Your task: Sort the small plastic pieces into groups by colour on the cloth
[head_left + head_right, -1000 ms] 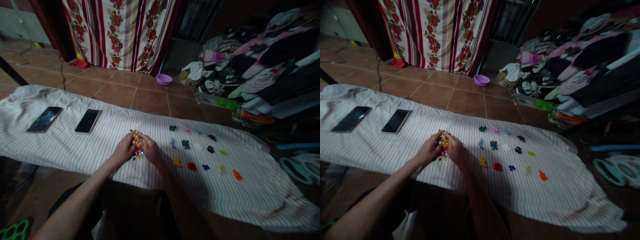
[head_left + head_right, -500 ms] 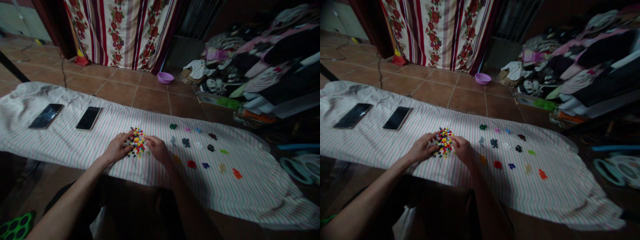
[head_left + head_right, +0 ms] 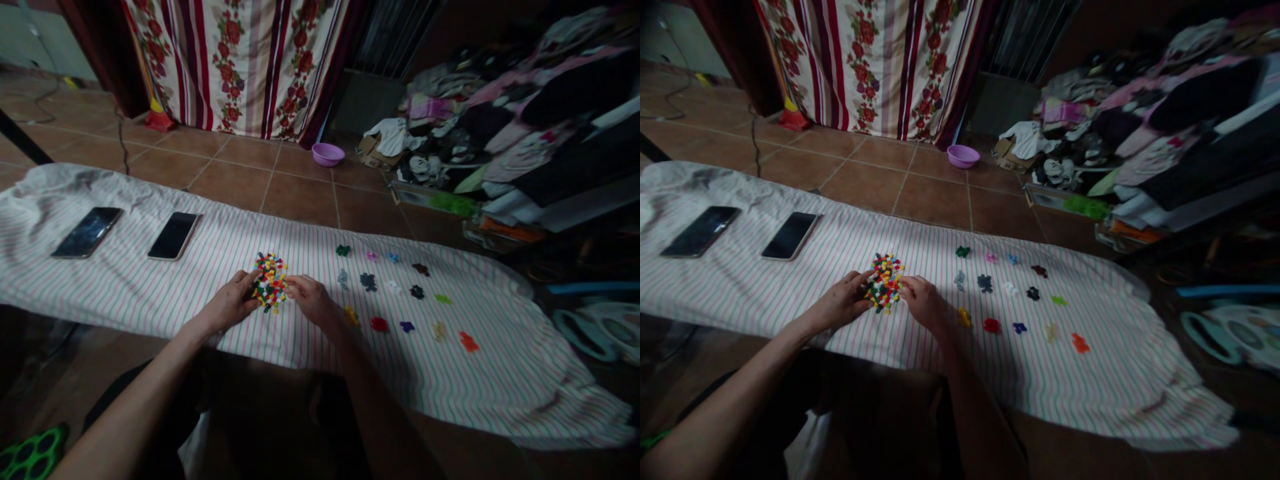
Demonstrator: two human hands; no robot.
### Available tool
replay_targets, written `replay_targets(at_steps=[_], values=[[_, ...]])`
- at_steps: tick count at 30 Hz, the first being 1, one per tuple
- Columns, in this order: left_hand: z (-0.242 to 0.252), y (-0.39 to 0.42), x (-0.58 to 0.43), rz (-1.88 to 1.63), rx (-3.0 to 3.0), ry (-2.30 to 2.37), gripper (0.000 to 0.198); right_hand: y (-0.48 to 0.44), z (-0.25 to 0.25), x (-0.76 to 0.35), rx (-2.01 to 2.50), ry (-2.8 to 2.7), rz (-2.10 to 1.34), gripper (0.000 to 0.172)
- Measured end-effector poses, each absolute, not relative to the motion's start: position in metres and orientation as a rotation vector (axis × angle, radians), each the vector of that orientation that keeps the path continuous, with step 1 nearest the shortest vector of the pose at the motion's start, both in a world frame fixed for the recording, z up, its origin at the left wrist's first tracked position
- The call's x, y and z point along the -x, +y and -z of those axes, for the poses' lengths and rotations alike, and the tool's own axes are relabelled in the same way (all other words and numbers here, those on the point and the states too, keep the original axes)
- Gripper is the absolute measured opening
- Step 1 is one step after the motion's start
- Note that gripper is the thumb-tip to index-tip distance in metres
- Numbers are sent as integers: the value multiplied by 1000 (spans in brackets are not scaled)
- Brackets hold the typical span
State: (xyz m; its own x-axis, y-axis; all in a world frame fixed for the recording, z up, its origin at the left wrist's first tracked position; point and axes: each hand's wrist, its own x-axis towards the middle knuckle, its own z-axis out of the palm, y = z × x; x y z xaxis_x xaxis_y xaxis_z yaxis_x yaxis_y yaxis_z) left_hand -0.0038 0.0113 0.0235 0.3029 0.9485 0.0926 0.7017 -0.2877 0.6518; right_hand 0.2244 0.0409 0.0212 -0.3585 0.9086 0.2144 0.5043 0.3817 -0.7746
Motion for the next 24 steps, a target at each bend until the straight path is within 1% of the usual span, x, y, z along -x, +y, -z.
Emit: replay_targets(at_steps=[3, 9, 15, 17, 22, 24], values=[[-20, 14, 2, -748, -2060, 1467, 57, 44, -23, -217, 1181, -2011, -748, 31], [-27, 18, 0, -858, -1977, 1472, 46, 49, -25, -205, 1066, -2008, -611, 29], [-30, 42, -5, -1016, -1934, 1579, 40, 53, -23, -203, 1152, -1984, -522, 33], [-26, 53, -8, -1005, -1923, 1640, 40, 54, -21, -202, 1177, -2005, -485, 34], [-16, 71, -19, -978, -1943, 1712, 52, 56, -15, -201, 1193, -2043, -449, 34], [-14, 74, -21, -967, -1976, 1733, 52, 56, -15, -201, 1197, -2050, -457, 34]])
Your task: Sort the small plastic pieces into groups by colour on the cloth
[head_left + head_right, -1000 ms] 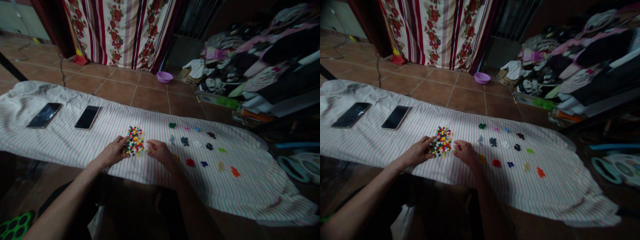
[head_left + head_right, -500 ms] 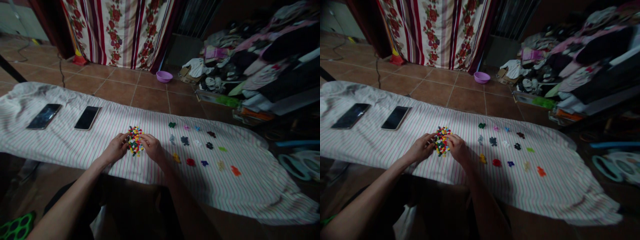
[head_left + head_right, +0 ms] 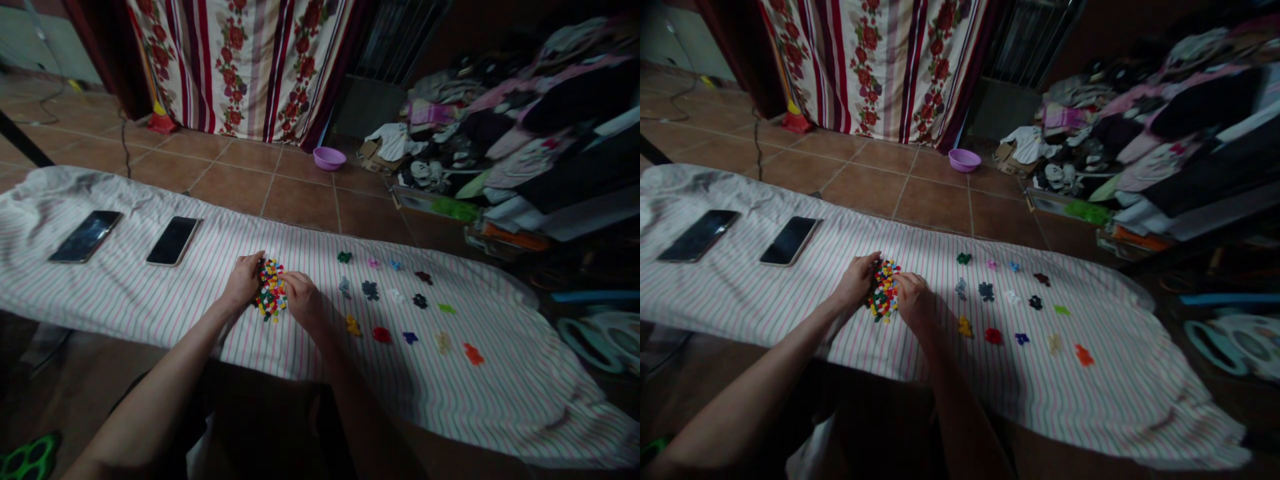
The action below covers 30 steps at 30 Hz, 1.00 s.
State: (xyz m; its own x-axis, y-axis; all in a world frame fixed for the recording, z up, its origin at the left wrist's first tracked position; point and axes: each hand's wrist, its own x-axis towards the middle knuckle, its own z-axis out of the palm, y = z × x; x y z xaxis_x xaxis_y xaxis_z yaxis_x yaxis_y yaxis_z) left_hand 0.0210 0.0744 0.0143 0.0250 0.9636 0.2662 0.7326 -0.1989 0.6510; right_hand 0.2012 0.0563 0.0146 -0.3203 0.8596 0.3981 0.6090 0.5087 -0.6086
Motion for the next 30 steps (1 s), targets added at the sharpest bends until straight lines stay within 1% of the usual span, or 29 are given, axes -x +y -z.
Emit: replay_targets(at_steps=[10, 15, 19, 26, 30], values=[[-14, 75, -10, -796, -2068, 1922, 27, 53, -18, -202, 1182, -2055, -456, 33], [-19, 71, -3, -727, -2031, 1910, 18, 50, -19, -203, 1197, -2052, -466, 32], [-20, 66, 1, -713, -2043, 1908, 19, 50, -17, -201, 1191, -2044, -453, 34], [-26, 57, 7, -634, -2122, 1879, 26, 52, -21, -195, 1198, -2077, -436, 32], [-27, 52, 9, -673, -2124, 1814, 27, 54, -22, -192, 1217, -2076, -418, 30]])
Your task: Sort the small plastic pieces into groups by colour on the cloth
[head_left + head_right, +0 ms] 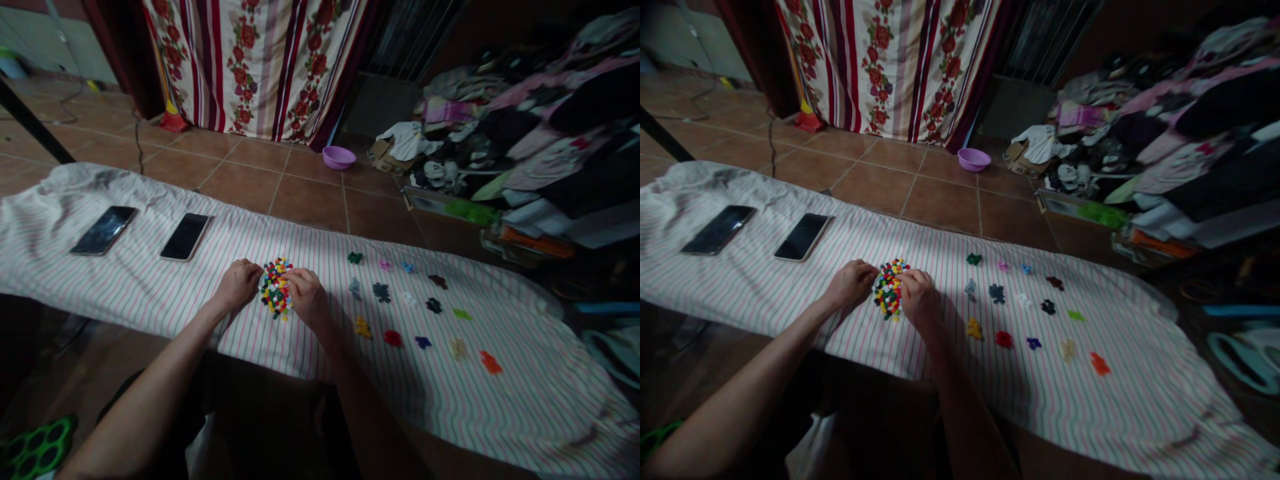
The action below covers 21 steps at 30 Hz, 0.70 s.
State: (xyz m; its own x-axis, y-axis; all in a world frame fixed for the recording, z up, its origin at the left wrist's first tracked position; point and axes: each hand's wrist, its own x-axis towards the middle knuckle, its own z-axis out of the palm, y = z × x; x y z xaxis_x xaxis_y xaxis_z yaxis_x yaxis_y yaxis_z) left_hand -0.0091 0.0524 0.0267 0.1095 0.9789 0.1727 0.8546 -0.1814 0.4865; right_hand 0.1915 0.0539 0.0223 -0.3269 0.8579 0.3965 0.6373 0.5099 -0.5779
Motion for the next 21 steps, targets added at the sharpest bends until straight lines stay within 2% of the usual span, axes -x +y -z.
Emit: replay_targets(at_steps=[8, 21], values=[[-32, 53, 3, -658, -2018, 1918, 24, 59, -26, -182, 1252, -2039, -358, 31], [-40, 42, -3, -493, -2250, 1957, 24, 72, -24, -134, 1410, -2110, -109, 18]])
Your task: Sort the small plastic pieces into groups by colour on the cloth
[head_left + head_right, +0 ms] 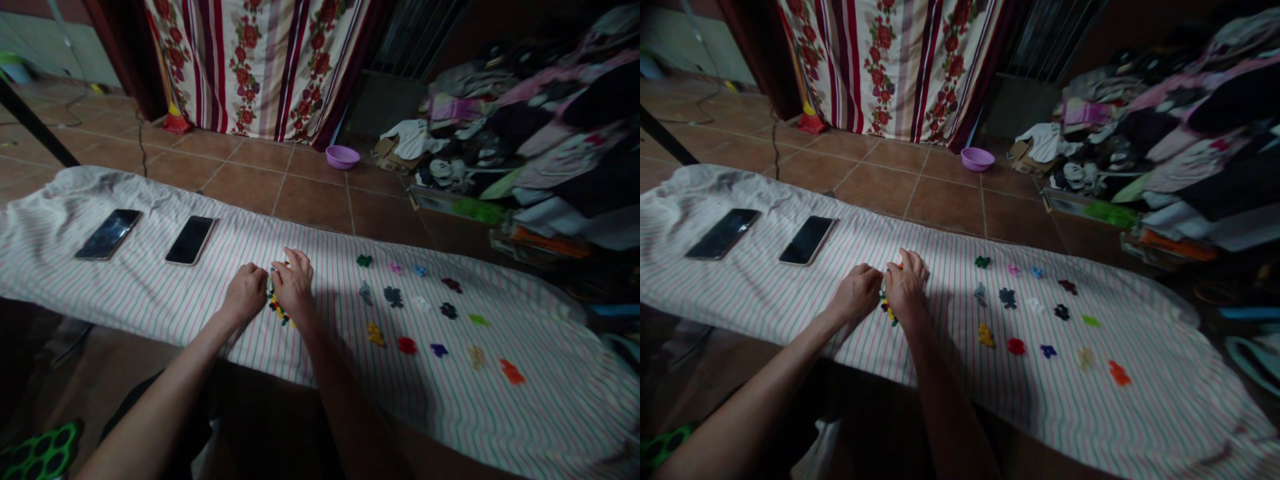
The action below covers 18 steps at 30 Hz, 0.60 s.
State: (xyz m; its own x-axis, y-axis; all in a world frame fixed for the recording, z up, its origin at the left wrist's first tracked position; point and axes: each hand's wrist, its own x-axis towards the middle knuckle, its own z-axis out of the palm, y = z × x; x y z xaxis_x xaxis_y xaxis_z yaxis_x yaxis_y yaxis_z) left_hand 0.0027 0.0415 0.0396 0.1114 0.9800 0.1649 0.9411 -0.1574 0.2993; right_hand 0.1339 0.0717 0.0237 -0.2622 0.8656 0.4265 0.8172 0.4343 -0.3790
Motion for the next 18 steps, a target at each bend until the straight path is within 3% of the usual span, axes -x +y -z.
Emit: replay_targets(at_steps=[8, 18], values=[[-19, 35, -1, -821, -2407, 1860, 26, 82, -10, -122, 1416, -2066, -136, 17], [-5, 32, -2, -890, -2425, 1745, 32, 81, -25, -131, 1362, -2015, -229, 10]])
